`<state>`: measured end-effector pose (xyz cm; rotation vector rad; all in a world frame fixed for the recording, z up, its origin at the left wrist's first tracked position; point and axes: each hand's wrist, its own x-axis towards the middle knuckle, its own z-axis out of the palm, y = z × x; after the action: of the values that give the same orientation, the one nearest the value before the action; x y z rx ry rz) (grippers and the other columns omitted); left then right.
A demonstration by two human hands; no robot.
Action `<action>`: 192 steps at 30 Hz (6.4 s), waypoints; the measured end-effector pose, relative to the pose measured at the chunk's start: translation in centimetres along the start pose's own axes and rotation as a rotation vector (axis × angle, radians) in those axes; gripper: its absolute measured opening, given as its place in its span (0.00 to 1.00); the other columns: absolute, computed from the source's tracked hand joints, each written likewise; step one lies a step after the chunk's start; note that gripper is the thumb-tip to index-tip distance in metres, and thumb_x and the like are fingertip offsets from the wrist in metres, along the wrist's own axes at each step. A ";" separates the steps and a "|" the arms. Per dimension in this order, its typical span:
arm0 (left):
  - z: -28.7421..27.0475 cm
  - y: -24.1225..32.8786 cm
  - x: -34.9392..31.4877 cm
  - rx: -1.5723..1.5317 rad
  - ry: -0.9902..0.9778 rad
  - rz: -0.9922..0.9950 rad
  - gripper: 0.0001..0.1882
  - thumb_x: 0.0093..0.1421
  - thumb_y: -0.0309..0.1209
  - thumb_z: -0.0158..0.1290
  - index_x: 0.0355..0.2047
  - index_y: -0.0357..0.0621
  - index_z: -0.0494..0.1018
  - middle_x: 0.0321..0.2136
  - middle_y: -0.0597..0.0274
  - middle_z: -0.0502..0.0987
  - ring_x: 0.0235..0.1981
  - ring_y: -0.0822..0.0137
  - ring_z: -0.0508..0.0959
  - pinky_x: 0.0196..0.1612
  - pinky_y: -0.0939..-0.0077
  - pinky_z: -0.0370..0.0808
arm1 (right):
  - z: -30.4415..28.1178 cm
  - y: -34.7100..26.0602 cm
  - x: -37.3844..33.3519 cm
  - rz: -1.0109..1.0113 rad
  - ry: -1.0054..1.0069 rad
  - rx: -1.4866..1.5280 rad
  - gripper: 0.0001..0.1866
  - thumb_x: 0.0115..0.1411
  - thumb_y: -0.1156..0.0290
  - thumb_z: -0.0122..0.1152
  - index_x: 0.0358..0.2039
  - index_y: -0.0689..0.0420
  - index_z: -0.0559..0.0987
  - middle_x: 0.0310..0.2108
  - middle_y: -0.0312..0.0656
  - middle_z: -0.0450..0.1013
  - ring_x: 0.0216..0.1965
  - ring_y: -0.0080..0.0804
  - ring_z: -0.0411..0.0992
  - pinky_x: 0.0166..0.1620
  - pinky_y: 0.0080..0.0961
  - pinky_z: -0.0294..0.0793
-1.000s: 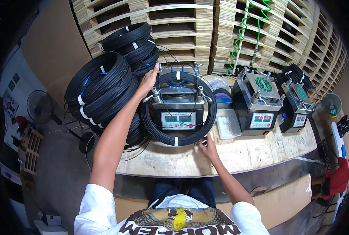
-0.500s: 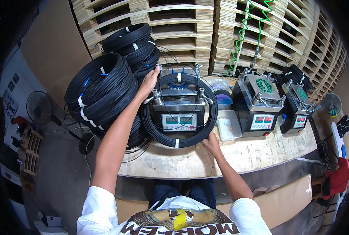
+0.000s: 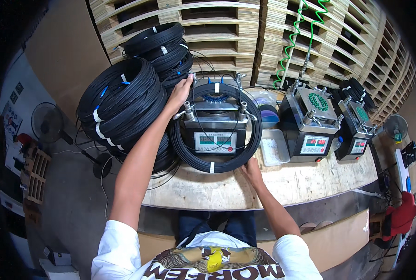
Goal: The operator finishes the ends of fiber optic cables using a polishing machine, applying liquid and swapping polishing pads.
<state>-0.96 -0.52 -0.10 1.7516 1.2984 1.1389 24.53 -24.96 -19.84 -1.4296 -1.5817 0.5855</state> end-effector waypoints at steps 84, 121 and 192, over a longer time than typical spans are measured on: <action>0.2 -0.3 1.0 -0.186 -0.126 -0.154 0.42 0.67 0.64 0.31 0.55 0.34 0.66 0.47 0.54 0.71 0.51 0.60 0.69 0.59 0.66 0.62 | -6.8 -12.4 6.3 -0.105 -0.010 -0.392 0.23 0.52 0.53 0.71 0.29 0.60 0.73 0.22 0.39 0.68 0.25 0.30 0.67 0.27 0.31 0.64; 0.5 0.4 2.1 -0.180 -0.096 -0.228 0.36 0.69 0.59 0.31 0.63 0.44 0.58 0.46 0.52 0.73 0.41 0.64 0.72 0.48 0.65 0.67 | -5.1 -7.5 29.1 0.046 0.336 -0.208 0.17 0.68 0.61 0.46 0.46 0.64 0.69 0.40 0.62 0.74 0.44 0.60 0.73 0.49 0.42 0.70; 0.5 -0.3 2.5 -0.066 -0.040 -0.160 0.32 0.69 0.53 0.38 0.55 0.34 0.70 0.46 0.50 0.77 0.41 0.60 0.78 0.50 0.67 0.70 | -5.3 -9.7 27.3 0.012 0.397 -0.233 0.25 0.69 0.53 0.42 0.42 0.65 0.75 0.38 0.66 0.74 0.44 0.68 0.70 0.48 0.55 0.69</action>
<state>-0.28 1.92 0.07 1.5849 1.3363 1.0387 25.87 -2.29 -1.15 -1.6110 -1.3530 0.1102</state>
